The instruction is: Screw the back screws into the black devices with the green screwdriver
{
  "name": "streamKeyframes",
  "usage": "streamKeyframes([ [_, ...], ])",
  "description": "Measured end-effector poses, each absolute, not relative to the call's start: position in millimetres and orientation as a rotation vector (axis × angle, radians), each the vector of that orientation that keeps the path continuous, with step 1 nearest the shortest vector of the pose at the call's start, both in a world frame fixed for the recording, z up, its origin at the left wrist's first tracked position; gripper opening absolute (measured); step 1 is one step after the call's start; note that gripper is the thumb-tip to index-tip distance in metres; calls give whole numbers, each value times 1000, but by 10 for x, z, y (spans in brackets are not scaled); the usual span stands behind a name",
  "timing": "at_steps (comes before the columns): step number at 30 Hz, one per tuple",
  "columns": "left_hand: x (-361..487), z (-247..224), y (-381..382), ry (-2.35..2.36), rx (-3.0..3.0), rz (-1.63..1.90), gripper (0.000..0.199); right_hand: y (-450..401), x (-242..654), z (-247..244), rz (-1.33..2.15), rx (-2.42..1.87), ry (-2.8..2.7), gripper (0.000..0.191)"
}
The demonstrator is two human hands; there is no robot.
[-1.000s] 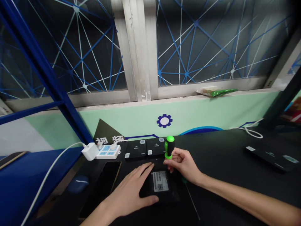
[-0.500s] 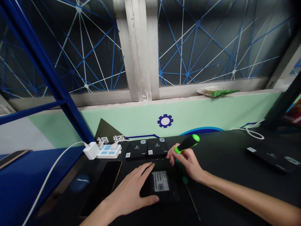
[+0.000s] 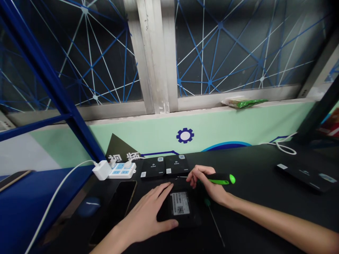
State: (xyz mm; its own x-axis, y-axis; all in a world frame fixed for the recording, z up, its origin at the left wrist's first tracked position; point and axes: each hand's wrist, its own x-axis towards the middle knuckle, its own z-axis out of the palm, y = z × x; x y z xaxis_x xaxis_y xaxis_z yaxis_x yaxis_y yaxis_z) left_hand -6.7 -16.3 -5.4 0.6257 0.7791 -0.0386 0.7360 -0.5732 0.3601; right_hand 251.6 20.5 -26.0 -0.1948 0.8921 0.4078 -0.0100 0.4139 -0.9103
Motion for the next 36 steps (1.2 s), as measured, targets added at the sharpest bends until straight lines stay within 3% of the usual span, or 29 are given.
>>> streamKeyframes([
  [12, -67, -66, -162, 1230, 2512, 155, 88, 173, 2500, -247, 1154, -735, -1507, 53],
  [20, -86, -83, -147, 1255, 2488, 194, 88, 264, 2568, -181, 793, -732, -1495, 58],
  [27, -47, -87, -125, 1538, 2477, 421, 78, 420, 2660, -91, 970, -687, -1166, 33],
  [30, -32, -59, -118, 1588, 2500, 437, 69, 466, 2701, -22, 946, -737, -1168, 32],
  [36, -78, -122, -80, 1529, 2498, 383, 88, 520, 2758, 26, 979, -1017, -1428, 46],
])
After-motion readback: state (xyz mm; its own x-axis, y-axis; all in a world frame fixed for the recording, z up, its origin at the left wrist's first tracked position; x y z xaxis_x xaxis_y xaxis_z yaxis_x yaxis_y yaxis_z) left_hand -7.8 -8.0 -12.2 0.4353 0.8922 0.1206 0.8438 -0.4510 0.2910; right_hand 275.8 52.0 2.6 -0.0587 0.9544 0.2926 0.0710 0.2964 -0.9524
